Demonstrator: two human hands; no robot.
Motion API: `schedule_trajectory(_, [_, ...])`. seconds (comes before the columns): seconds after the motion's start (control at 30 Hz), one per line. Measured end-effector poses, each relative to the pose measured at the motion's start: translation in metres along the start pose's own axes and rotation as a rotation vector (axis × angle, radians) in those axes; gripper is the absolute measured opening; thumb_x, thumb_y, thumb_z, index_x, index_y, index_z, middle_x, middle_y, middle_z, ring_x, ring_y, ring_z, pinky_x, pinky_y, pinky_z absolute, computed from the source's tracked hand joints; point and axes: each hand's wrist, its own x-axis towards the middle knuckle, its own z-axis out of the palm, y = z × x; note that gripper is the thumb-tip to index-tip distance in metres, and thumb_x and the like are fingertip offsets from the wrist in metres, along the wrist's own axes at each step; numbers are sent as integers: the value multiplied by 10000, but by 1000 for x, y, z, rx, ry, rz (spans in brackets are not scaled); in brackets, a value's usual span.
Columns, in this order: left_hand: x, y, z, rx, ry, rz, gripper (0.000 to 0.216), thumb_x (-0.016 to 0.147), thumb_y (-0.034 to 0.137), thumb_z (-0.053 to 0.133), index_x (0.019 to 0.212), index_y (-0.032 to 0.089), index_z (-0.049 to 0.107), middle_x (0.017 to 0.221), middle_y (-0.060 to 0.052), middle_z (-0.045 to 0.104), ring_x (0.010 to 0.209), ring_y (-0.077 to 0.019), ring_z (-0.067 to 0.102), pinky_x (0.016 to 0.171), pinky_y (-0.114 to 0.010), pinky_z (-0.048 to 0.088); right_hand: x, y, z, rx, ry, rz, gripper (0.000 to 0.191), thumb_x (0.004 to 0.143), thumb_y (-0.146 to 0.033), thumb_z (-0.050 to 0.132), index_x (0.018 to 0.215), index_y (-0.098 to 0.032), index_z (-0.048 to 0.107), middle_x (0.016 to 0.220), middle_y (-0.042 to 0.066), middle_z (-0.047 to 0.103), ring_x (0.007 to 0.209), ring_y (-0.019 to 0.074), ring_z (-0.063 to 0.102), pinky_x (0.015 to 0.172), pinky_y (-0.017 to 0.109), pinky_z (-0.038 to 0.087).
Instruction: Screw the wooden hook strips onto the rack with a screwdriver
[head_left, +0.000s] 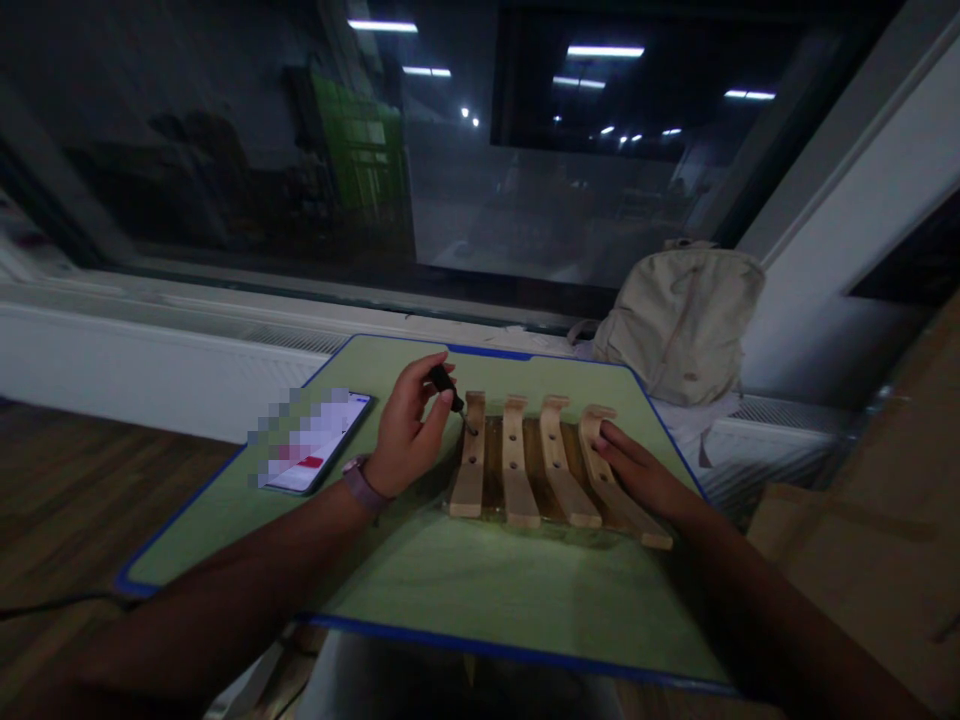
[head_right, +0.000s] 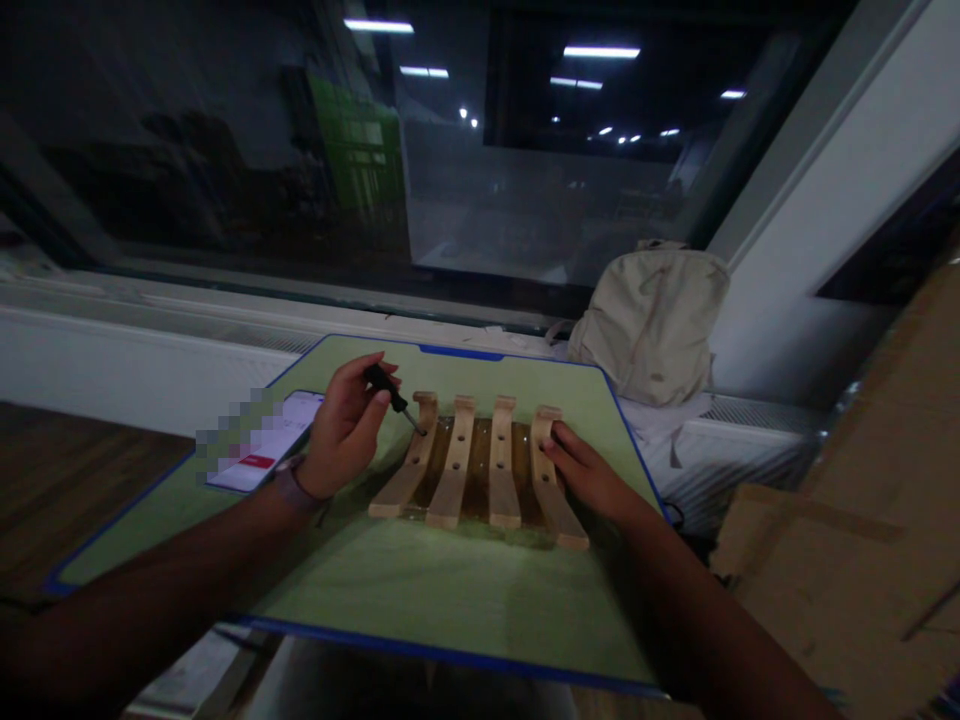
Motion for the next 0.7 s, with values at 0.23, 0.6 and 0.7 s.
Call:
schedule_trajectory(0.23, [2, 1, -3, 137, 56, 39, 411, 922, 242, 631, 1329, 281, 587, 1114, -57, 615, 965, -156, 622, 839, -294, 563, 0, 1, 1, 20, -14, -16, 650, 833, -710, 549, 1287, -258, 654, 1500, 57, 565, 1459, 338, 401, 1237, 521, 209])
schedule_trajectory(0.6, [-1, 0, 2, -2, -15, 33, 415, 945, 271, 598, 1352, 243, 518, 1187, -105, 636, 1085, -194, 663, 923, -369, 585, -3, -8, 1, 5, -22, -59, 567, 850, -645, 524, 1214, -240, 682, 1407, 78, 647, 1382, 362, 503, 1211, 525, 301])
schedule_trajectory(0.7, [0, 0, 1, -11, 51, 27, 380, 883, 251, 692, 1244, 236, 575, 1089, -68, 634, 971, -160, 670, 864, -315, 592, -2, -8, 0, -2, -4, -42, 569, 842, -640, 532, 1212, -235, 684, 1427, 79, 631, 1398, 361, 484, 1217, 506, 296])
